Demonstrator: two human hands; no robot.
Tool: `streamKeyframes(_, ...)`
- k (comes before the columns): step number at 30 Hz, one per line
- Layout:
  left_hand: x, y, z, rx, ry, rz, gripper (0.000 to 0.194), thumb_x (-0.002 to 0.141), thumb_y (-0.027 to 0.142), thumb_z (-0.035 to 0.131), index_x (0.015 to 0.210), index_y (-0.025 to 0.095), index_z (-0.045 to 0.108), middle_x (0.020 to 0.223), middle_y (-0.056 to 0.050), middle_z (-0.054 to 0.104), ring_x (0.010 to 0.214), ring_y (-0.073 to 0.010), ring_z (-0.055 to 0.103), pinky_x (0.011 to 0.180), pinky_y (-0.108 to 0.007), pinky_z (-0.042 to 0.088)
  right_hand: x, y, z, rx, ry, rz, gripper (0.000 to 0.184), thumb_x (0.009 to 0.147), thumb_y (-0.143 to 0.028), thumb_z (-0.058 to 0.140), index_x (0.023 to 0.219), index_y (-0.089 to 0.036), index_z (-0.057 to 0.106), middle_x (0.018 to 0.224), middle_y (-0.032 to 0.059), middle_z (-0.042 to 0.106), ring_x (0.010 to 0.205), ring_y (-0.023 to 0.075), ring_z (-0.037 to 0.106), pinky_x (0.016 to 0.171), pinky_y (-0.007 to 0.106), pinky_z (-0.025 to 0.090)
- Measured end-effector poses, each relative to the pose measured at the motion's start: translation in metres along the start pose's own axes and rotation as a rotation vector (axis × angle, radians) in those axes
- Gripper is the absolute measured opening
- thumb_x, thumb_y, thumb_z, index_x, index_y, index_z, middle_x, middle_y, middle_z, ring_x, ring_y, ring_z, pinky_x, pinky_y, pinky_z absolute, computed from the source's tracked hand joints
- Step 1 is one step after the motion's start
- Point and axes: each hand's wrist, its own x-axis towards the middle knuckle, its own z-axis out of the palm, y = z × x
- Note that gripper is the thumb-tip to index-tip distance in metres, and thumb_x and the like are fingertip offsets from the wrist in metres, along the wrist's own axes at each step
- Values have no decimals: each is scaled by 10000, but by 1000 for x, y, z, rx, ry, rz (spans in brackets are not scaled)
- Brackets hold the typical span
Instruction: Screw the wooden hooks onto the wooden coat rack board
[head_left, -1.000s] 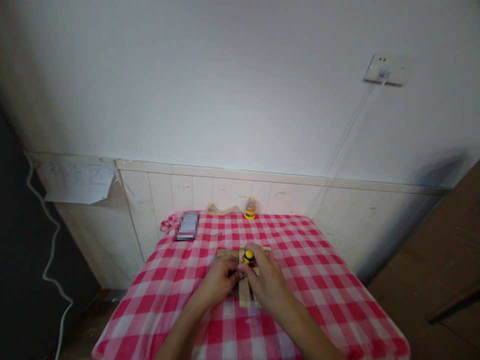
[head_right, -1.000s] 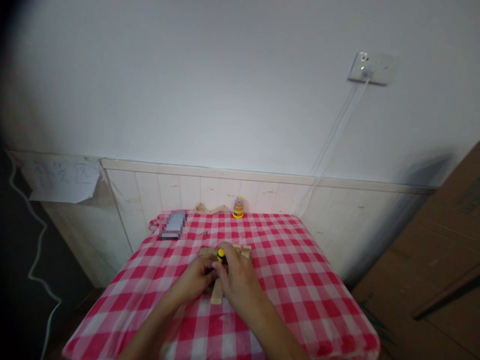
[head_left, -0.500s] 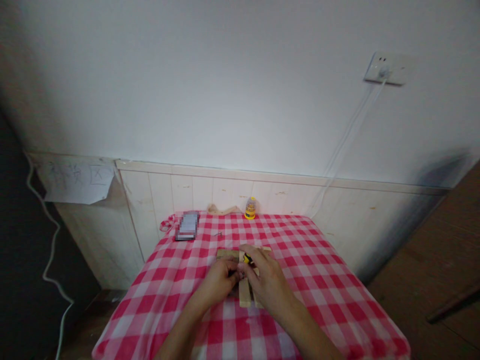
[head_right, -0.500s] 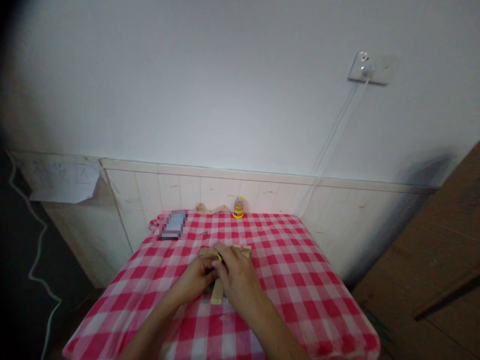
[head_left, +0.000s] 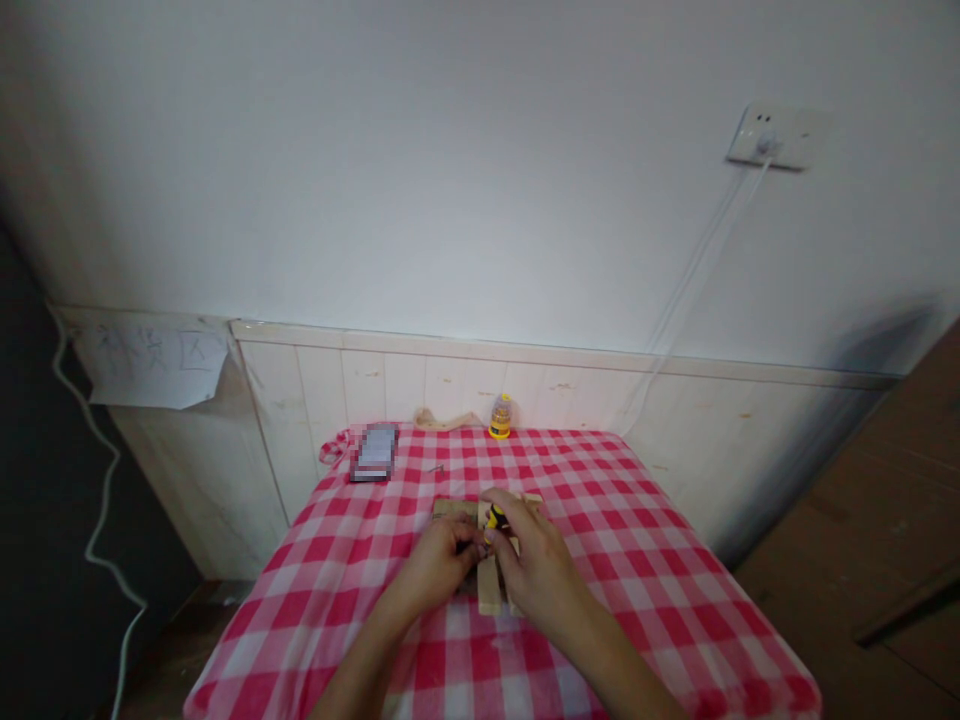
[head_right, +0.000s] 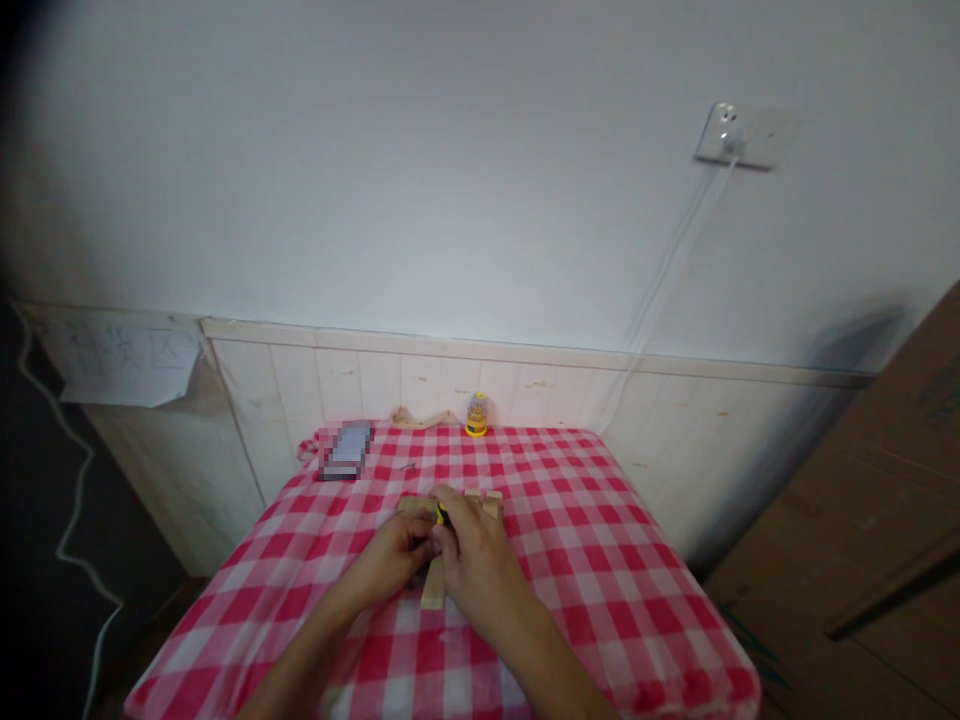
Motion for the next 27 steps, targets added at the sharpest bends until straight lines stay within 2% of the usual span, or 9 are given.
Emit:
streamKeyframes(7,0,2,-1,4,12,15,254,899,300,637,736,161,773,836,-64,695,827,-208,621,733,-282,479,1,3,0,-55,7,49,490,866,-14,588,1285,-262,639,1093,67,740,1048,270,670,948,457,535)
streamKeyframes(15,1,-2,1,17,-3,-8,255,916,261,598,742,147,745,785,-50,673,720,-175,582,664,-264,446,2,1,-1,-71,-6,62,487,860,-6,617,1287,-238,649,1085,79,742,1052,279,670,938,455,539)
streamKeyframes(20,1,-2,1,36,3,-16,262,908,252,590,711,144,726,734,-36,646,670,-161,547,628,-257,422,-1,3,0,-64,14,33,486,878,-37,616,1311,-258,628,1098,76,736,1055,274,670,921,449,552)
streamKeyframes(27,1,7,-1,19,-8,-8,204,844,180,580,730,151,747,778,-45,671,741,-176,580,649,-245,429,-3,-1,0,-45,42,-46,489,892,-61,579,1331,-277,593,1191,82,708,1101,272,663,960,465,551)
